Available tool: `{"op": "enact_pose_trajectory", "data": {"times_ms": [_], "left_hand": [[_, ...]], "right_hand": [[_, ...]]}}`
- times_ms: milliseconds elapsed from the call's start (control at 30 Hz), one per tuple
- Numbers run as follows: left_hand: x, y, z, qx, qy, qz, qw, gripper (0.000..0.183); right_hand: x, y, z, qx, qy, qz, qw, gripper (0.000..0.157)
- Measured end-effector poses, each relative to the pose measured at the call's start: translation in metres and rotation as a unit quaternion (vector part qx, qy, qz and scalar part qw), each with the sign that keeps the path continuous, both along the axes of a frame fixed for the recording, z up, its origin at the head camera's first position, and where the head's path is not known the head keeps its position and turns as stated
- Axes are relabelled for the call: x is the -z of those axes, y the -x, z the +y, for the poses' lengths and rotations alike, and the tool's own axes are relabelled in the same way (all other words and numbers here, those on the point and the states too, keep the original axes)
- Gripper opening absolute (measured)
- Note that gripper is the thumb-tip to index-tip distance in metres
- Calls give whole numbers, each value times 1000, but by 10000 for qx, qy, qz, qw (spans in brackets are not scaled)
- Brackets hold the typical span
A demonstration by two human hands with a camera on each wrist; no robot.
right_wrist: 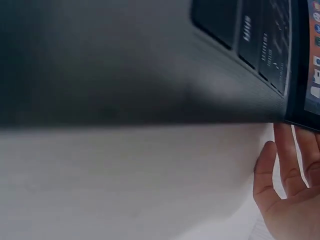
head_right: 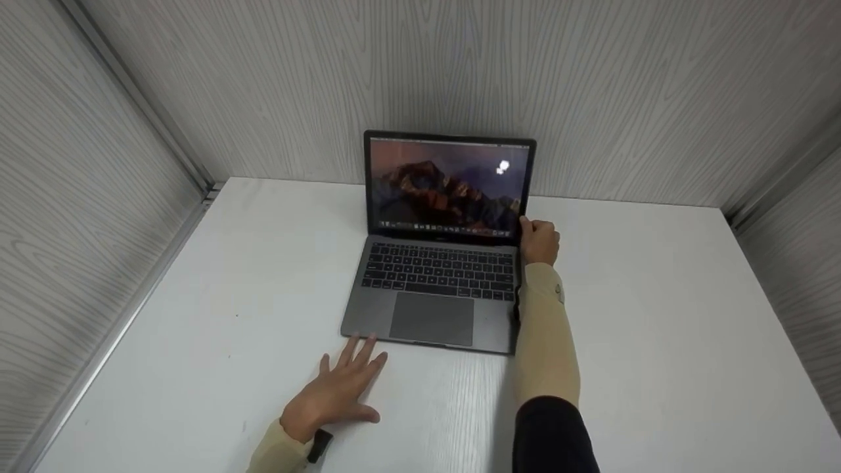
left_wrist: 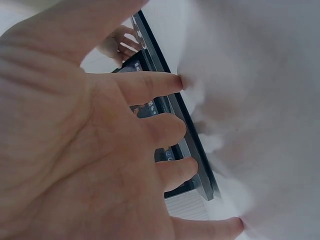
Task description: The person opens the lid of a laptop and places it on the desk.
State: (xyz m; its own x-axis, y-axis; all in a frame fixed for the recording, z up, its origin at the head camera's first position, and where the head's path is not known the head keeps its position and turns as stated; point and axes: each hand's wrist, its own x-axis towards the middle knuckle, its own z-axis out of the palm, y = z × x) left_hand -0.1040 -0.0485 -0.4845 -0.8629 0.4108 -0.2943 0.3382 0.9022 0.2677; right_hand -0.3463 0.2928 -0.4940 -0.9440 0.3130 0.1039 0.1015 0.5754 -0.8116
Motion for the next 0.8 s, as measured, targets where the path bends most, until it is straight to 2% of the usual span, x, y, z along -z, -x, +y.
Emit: {"op": "enact_pose_trajectory", "data": {"times_ms": [200,300,433,533,633,800], "left_hand": [[-2,0,-2,-16,-66,-55,10000,98],[-2,1,-1,-23,-68,-66,10000,98],[1,1,2,6,-3,-31,10000,98],[1,1,3,48,28,-22,10000,98],[1,2,3,62,41,-22,10000,98],[3,4,0,11,37,31,10000,97]], "right_hand": [[-1,-1,-4,-55,-231,-125,9996,44],[-3,-1,-4,-89,-390,-371,9985,44],[1,-3,0,-129,-586,-654,9961,44],[5,-5,4,-133,-636,-701,9954,42],[7,-8,5,-164,-518,-811,9952,38],[9,-11,3,-471,49,-1249,9910,37]]}}
